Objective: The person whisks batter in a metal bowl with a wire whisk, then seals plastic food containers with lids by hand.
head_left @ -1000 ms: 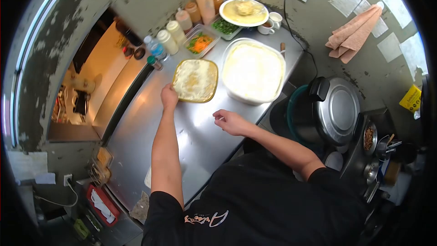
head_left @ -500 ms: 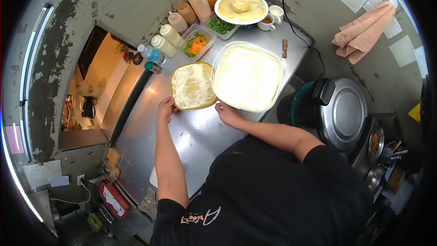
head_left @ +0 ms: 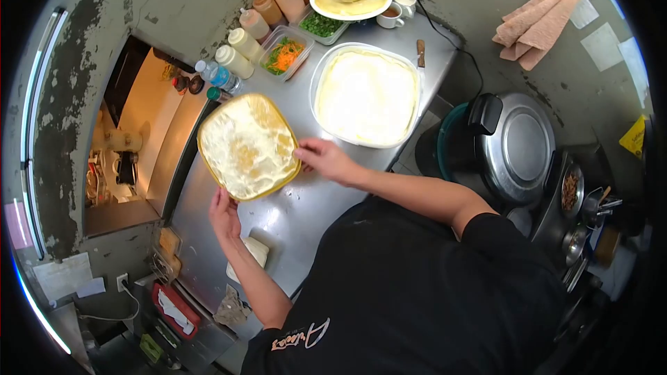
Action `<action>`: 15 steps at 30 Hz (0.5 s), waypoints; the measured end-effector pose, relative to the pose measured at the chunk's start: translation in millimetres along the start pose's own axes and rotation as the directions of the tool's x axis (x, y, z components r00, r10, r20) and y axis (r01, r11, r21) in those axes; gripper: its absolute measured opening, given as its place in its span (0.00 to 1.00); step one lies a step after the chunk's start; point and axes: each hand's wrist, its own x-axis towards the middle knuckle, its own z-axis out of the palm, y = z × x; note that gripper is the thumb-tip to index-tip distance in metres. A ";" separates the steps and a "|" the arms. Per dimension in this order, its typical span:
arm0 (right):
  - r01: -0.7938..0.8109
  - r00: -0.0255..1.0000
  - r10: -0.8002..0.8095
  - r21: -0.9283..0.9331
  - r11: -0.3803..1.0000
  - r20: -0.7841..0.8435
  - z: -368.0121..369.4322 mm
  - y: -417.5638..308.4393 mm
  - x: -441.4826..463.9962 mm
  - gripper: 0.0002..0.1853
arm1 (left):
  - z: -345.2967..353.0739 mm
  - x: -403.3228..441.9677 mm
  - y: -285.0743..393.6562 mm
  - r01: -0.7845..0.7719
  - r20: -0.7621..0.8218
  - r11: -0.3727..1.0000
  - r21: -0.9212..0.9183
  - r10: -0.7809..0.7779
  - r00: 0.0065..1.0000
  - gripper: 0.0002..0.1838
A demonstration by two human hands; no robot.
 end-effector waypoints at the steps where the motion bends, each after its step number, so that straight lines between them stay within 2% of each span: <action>1: 0.077 0.997 -0.077 -0.005 0.997 -0.013 -3.4 -18.9 -5.8 0.16 | 17.5 -1.7 14.9 -0.021 0.010 0.999 -0.028 0.021 1.000 0.22; 3: 0.123 0.991 -0.126 0.050 0.991 0.052 -21.7 -71.1 -25.7 0.15 | 61.5 -5.0 40.2 -0.037 0.096 0.999 -0.014 0.038 0.995 0.23; 4: 0.154 0.988 -0.154 0.017 0.988 -0.021 -30.3 -95.8 -39.0 0.14 | 87.7 -7.6 52.0 -0.050 0.172 0.999 0.007 0.048 0.984 0.23; 5: 0.252 0.967 -0.251 0.001 0.968 -0.042 -46.7 -108.9 -46.0 0.16 | 113.1 -7.4 59.2 -0.065 0.245 0.998 0.027 0.056 0.968 0.22; 7: 0.376 0.912 -0.387 -0.099 0.921 -0.138 -73.2 -147.9 -75.1 0.16 | 153.8 6.1 59.4 -0.140 0.395 0.985 0.100 0.090 0.914 0.21; 9: 0.520 0.829 -0.544 -0.179 0.835 -0.129 -91.1 -186.9 -107.0 0.14 | 204.9 8.0 68.4 -0.194 0.494 0.968 0.159 0.093 0.864 0.21; 11: 0.595 0.768 -0.636 -0.283 0.753 -0.078 -106.6 -211.2 -135.3 0.12 | 233.3 25.2 56.8 -0.285 0.511 0.912 0.294 0.102 0.854 0.21; 12: 0.591 0.740 -0.669 -0.405 0.698 -0.072 -110.3 -218.8 -148.1 0.11 | 242.3 32.3 50.1 -0.329 0.522 0.873 0.361 0.102 0.847 0.21; 14: 0.495 0.720 -0.689 -0.638 0.590 -0.079 -108.7 -227.4 -176.0 0.10 | 252.6 42.6 32.3 -0.253 0.495 0.886 0.389 0.031 0.868 0.22; 15: 0.402 0.713 -0.700 -0.841 0.362 0.040 -109.1 -231.5 -186.2 0.11 | 255.4 45.1 25.1 -0.216 0.484 0.889 0.404 -0.008 0.875 0.22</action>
